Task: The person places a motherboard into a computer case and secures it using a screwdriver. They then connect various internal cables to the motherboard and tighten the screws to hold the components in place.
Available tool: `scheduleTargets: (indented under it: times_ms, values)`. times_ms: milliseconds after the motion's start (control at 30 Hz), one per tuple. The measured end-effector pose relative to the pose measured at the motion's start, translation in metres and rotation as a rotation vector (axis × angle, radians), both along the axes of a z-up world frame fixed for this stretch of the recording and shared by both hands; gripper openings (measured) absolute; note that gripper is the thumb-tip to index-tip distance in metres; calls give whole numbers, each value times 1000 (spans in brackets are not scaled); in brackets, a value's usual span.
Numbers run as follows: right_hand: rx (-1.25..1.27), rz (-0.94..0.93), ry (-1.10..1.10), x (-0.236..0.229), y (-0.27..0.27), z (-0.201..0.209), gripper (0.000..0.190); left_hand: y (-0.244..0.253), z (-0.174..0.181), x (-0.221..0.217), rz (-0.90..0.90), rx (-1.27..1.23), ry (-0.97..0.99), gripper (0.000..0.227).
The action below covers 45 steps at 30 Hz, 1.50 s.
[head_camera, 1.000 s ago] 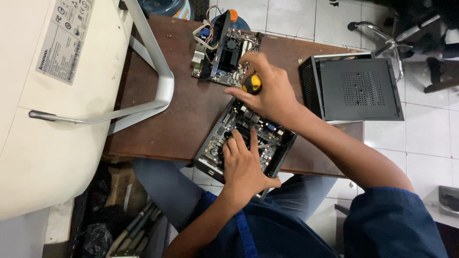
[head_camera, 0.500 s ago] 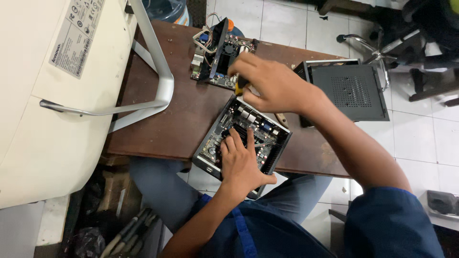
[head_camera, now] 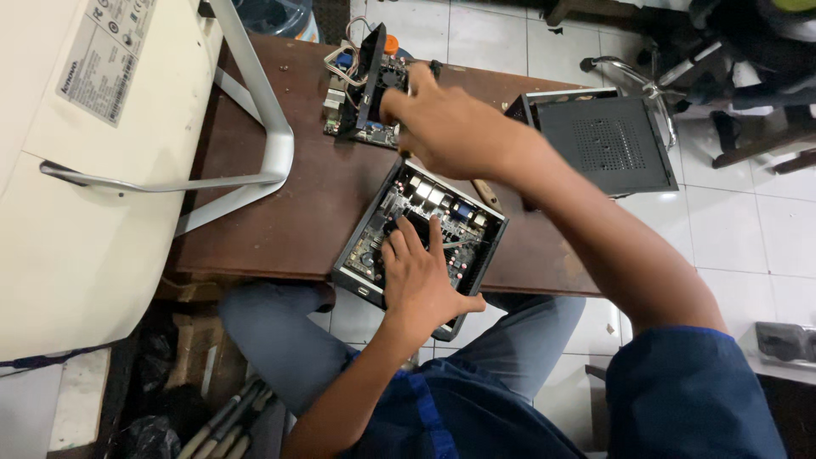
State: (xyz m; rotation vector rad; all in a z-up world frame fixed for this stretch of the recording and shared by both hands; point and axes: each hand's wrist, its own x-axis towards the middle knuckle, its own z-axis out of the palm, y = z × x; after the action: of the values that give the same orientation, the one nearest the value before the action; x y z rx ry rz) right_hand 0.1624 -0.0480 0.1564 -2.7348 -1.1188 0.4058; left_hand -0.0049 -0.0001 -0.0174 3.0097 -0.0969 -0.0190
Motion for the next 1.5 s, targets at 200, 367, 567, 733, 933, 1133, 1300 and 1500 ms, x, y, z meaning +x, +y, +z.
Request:
scheduleTargets:
  times_ms: [200,367,567,733,933,1133,1300,1500]
  values:
    - [96,228,64,6,-6,-3,42,1,3,1,-11,1,38,162]
    - [-145,-118,-42,-3,8,-16,31,0,3,0,7,-10,7,160]
    - [-137,-21,81,-2,-3,9,40,1,6,0,-2,-7,30,159]
    - [-117,-76,-24,5,-9,-7,37,7,16,-3,-53,-137,88,144]
    - [119,197,157,12,-21,-4,35,2,2,1,-36,32,50,160]
    - [-37,-112,-127,22,-18,-25,44,3,4,1,-39,37,44,160]
    - [-158,20,217,2,-15,11,20,3,4,1,-30,3,86,160]
    - [71,-50,-74,7,-7,-35,37,12,-6,0,-46,-186,39,161]
